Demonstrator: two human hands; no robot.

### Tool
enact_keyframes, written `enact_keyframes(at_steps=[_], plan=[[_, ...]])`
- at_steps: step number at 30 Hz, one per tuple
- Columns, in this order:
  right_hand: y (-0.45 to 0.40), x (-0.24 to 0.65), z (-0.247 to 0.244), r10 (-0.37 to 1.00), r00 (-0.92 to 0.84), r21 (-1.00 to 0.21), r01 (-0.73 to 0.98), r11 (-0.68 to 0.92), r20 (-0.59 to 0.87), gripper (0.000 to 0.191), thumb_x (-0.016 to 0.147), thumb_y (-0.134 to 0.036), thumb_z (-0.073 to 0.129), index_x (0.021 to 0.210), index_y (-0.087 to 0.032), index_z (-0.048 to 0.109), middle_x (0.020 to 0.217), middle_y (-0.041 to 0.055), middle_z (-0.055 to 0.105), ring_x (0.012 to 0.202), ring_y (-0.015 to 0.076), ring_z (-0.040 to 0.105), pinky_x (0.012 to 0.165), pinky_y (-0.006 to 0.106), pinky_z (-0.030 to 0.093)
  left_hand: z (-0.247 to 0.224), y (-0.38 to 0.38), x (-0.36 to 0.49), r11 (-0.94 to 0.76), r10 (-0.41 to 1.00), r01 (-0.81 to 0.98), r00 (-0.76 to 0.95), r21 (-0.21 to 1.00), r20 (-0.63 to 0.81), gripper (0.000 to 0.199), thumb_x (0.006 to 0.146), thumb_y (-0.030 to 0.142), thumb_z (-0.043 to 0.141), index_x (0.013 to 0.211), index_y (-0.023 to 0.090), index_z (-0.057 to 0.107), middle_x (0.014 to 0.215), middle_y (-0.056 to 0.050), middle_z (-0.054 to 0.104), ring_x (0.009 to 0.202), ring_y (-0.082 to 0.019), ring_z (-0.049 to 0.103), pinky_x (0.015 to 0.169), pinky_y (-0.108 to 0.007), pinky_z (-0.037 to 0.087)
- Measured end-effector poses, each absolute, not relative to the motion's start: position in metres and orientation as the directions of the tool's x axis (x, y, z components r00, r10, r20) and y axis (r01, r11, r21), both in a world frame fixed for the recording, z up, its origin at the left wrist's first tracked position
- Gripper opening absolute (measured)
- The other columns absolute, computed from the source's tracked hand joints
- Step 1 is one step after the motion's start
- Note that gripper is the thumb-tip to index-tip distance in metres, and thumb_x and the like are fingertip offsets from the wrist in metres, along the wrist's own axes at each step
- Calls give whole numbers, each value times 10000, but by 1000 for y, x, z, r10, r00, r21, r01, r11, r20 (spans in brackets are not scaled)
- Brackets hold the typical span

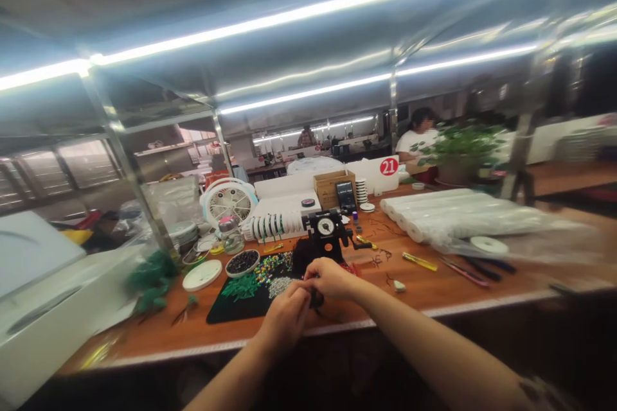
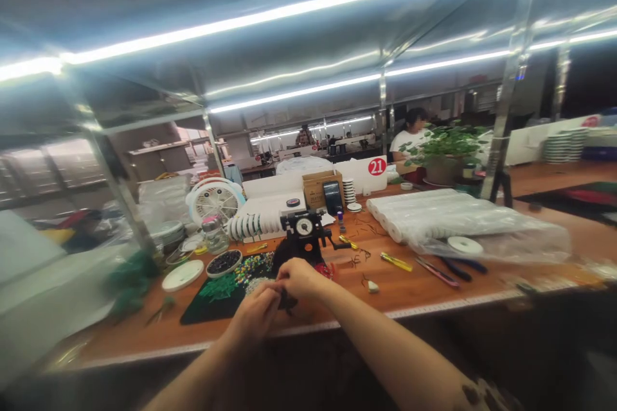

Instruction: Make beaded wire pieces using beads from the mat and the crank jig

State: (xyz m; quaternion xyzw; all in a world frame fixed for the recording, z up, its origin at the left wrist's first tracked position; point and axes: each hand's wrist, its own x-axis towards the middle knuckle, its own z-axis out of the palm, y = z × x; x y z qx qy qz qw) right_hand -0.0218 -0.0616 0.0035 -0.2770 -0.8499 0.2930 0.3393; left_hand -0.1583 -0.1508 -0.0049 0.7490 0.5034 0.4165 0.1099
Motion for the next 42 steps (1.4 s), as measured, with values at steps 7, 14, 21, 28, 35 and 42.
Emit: enact_keyframes(at_steps=[7,14,21,28,35,42], plan=[[-114,-8,-17,771,-283,-740,228,632,571,153,805,-247,590,690,-180,665,697,25,590,678,157,555,640,260,410,-9,-152,-156,-109,954,226,-249,968,165,164,689,307,556,603,167,541,404,61,397,375,-99,357,420,-218,275],[-128,-16,-34,779,-364,-796,141,588,511,161,781,-131,546,661,-180,641,702,24,601,701,165,564,641,256,416,-5,-153,-148,-37,970,0,-240,999,36,167,584,290,640,571,162,533,379,68,414,356,-66,327,426,-199,256],[-126,-14,-28,812,-318,-791,230,567,489,61,773,-200,613,727,-180,647,728,35,578,665,170,547,613,268,424,1,-150,-150,-56,975,74,-213,996,70,163,619,293,619,569,165,531,364,81,368,357,-64,293,410,-202,199],[-125,-16,-37,530,-329,-419,352,837,782,229,850,-116,441,777,-173,651,850,96,575,836,219,529,733,325,445,11,-158,-151,-184,963,336,-127,924,238,137,686,274,622,601,176,579,588,0,538,555,-138,475,536,-242,375],[-118,-6,-19,568,-337,-519,231,823,751,239,854,-92,375,825,-182,594,892,76,531,775,165,550,691,257,456,25,-162,-154,-437,876,687,179,580,447,153,810,204,524,776,218,672,833,-58,621,792,-201,536,770,-326,384],[-95,-4,-15,818,-204,-828,59,558,537,146,772,-203,505,627,-188,504,687,25,526,666,178,512,617,282,407,3,-142,-141,-273,952,323,-47,906,303,185,734,340,635,685,167,681,634,-35,616,614,-163,529,621,-281,400]])
